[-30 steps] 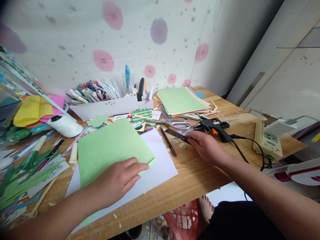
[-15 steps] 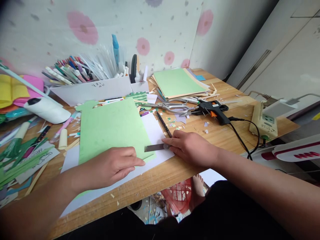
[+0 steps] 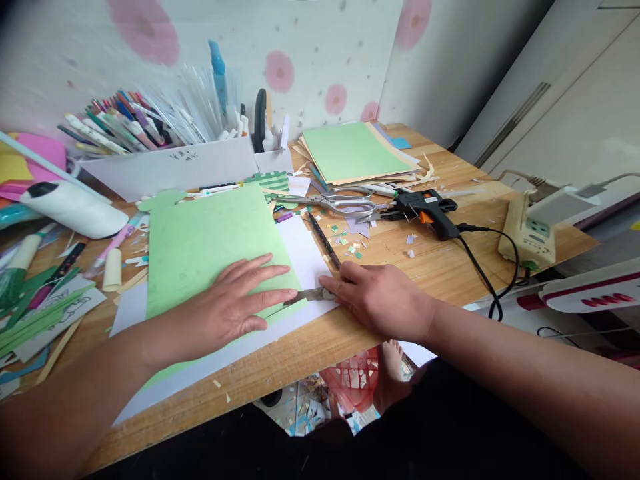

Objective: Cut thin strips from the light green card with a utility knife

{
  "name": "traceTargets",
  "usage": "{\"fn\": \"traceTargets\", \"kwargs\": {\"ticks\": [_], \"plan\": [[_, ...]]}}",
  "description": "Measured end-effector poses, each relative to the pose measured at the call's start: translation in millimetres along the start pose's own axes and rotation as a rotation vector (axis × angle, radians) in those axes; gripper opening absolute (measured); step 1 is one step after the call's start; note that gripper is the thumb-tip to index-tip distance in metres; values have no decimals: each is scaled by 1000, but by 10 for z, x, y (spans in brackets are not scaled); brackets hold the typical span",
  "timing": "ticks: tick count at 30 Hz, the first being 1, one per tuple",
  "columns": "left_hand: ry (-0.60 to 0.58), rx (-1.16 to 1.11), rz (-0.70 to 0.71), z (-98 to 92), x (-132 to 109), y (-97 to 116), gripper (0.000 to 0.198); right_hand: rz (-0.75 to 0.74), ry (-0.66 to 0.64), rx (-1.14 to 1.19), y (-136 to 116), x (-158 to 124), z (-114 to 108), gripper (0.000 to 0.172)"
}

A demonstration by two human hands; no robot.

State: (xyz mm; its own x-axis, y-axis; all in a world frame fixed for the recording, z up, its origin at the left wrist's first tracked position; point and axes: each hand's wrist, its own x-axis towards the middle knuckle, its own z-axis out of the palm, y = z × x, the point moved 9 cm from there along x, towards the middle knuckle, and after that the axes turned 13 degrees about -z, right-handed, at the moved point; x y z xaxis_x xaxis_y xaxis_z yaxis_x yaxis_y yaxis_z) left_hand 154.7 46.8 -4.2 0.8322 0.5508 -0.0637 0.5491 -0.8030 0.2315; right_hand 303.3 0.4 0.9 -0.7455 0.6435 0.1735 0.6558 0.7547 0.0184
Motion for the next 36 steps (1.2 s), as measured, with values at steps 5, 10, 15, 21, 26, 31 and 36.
{"fn": "traceTargets", "kwargs": {"ticks": [5,10,15,21,26,31,36], "plan": [[-114,3,-39,114,15,-59,52,2,0,29,-15,-27,15,38],[-127,25,-46,130,26,-60,52,-7,-13,36,-19,-41,28,38],[-150,45,-52,138,24,-51,53,-31,0,33,-29,-61,25,37],[-132,47,-45,132,25,-46,55,-68,-12,8,-58,-107,9,35],[-143,49,-57,143,29,-54,57,-79,-37,38,-82,-145,-6,36],[-159,51,-56,139,23,-35,55,-75,-48,37,-102,-157,-12,36],[-140,73,-45,146,14,-19,59,-67,-34,1,-130,-125,-35,36]]}}
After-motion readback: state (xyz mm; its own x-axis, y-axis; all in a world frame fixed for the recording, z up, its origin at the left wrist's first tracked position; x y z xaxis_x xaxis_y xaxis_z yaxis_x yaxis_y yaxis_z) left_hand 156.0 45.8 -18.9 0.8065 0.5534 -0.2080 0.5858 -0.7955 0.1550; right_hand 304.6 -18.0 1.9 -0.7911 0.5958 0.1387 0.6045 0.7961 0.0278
